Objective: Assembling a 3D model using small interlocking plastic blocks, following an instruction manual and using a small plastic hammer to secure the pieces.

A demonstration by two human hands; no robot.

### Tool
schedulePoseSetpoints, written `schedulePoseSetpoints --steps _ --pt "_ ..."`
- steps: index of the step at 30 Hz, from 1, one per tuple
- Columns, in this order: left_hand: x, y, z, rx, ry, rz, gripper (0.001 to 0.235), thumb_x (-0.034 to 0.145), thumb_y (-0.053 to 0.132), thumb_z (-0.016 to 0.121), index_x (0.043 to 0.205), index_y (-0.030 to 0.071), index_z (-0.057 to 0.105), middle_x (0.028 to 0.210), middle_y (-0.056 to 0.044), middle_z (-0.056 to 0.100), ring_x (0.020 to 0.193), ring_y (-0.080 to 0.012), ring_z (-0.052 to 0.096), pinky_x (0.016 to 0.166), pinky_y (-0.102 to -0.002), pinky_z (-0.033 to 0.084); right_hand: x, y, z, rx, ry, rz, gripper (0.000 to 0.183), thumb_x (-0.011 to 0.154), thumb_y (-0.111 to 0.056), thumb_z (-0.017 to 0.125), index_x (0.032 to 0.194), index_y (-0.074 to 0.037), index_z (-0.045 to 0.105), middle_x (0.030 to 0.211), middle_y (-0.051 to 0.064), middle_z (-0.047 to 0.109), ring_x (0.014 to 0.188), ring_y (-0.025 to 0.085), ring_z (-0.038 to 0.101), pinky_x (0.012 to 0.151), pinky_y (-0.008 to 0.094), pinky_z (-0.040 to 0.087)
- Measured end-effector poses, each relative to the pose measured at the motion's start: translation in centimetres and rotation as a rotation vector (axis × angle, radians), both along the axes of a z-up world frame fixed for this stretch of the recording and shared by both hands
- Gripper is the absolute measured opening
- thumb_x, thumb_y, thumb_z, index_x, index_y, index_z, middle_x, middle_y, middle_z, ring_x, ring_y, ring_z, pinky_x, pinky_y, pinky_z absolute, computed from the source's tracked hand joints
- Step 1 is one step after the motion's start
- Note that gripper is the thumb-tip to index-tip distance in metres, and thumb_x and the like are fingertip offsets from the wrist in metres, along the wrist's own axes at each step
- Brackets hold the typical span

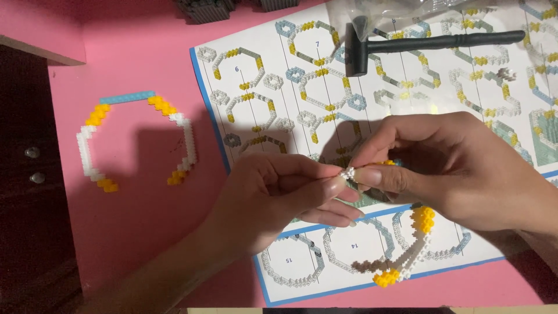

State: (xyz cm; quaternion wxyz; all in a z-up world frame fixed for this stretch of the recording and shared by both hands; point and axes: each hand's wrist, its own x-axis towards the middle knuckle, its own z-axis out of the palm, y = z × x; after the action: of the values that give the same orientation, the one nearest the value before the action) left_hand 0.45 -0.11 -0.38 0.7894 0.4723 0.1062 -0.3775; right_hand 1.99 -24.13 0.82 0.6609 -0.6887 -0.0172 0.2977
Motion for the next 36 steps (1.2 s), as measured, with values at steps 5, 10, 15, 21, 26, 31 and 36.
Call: schedulePoseSetpoints --steps 5,10,15,21,26,31,36 --pt "0.1 0.0 0.2 0.013 -0.014 -0.001 0.029 0.092 0.007 0.071 0.111 -0.014 0.072 0.103 -0.038 0.080 0.088 -0.0531 0.083 0.082 -0.056 0.075 0.2 0.1 0.2 -0.033 -0.046 0.045 0.011 0.093 -0.006 0.077 0.094 0.002 0.085 0.074 0.009 0.076 0.065 0.016 0.065 0.056 0.029 0.054" --pt "-0.1 0.2 -0.2 -0.044 -0.071 -0.017 0.027 0.096 0.008 0.069 0.115 -0.012 0.071 0.106 -0.036 0.079 0.092 -0.0526 0.082 0.085 -0.055 0.074 0.2 0.2 0.4 -0.108 -0.042 0.036 0.012 0.092 -0.008 0.079 0.091 0.000 0.087 0.070 0.008 0.076 0.062 0.015 0.065 0.055 0.028 0.054" --pt "0.0 -0.1 0.2 0.013 -0.046 -0.012 0.028 0.094 0.010 0.071 0.111 -0.012 0.073 0.103 -0.036 0.080 0.089 -0.0507 0.084 0.082 -0.053 0.075 0.2 0.2 0.5 -0.115 -0.061 0.048 0.012 0.094 -0.009 0.078 0.092 0.000 0.087 0.070 0.006 0.074 0.062 0.013 0.062 0.055 0.027 0.051" --pt "-0.1 0.0 0.4 0.015 -0.083 -0.014 0.027 0.095 0.008 0.070 0.111 -0.013 0.073 0.102 -0.034 0.081 0.091 -0.0502 0.084 0.083 -0.054 0.076 0.3 0.4 0.7 -0.117 -0.033 0.043 0.015 0.095 -0.012 0.078 0.090 -0.001 0.088 0.070 0.006 0.073 0.061 0.014 0.060 0.054 0.028 0.049" --pt "-0.4 -0.2 -0.3 0.007 -0.048 0.026 0.025 0.094 0.007 0.072 0.108 -0.013 0.073 0.101 -0.038 0.080 0.091 -0.0484 0.083 0.084 -0.054 0.075 0.2 0.4 0.6 -0.083 -0.028 0.025 0.015 0.095 -0.010 0.078 0.089 0.001 0.085 0.067 0.006 0.069 0.059 0.013 0.055 0.052 0.028 0.046" --pt "-0.4 -0.5 0.0 0.072 -0.039 0.039 0.031 0.091 0.009 0.072 0.110 -0.016 0.074 0.100 -0.037 0.081 0.091 -0.0472 0.084 0.086 -0.052 0.075 0.0 0.9 1.1 -0.120 0.010 -0.004 0.014 0.096 -0.009 0.078 0.090 0.001 0.086 0.067 0.008 0.070 0.058 0.015 0.057 0.050 0.030 0.047" --pt "-0.8 -0.6 -0.3 0.086 -0.071 0.053 0.031 0.092 0.010 0.073 0.112 -0.013 0.075 0.100 -0.037 0.081 0.091 -0.0470 0.085 0.084 -0.052 0.075 0.0 0.9 1.1 -0.171 -0.051 0.030 0.014 0.095 -0.012 0.078 0.090 -0.002 0.086 0.072 0.005 0.076 0.063 0.013 0.063 0.056 0.027 0.051"
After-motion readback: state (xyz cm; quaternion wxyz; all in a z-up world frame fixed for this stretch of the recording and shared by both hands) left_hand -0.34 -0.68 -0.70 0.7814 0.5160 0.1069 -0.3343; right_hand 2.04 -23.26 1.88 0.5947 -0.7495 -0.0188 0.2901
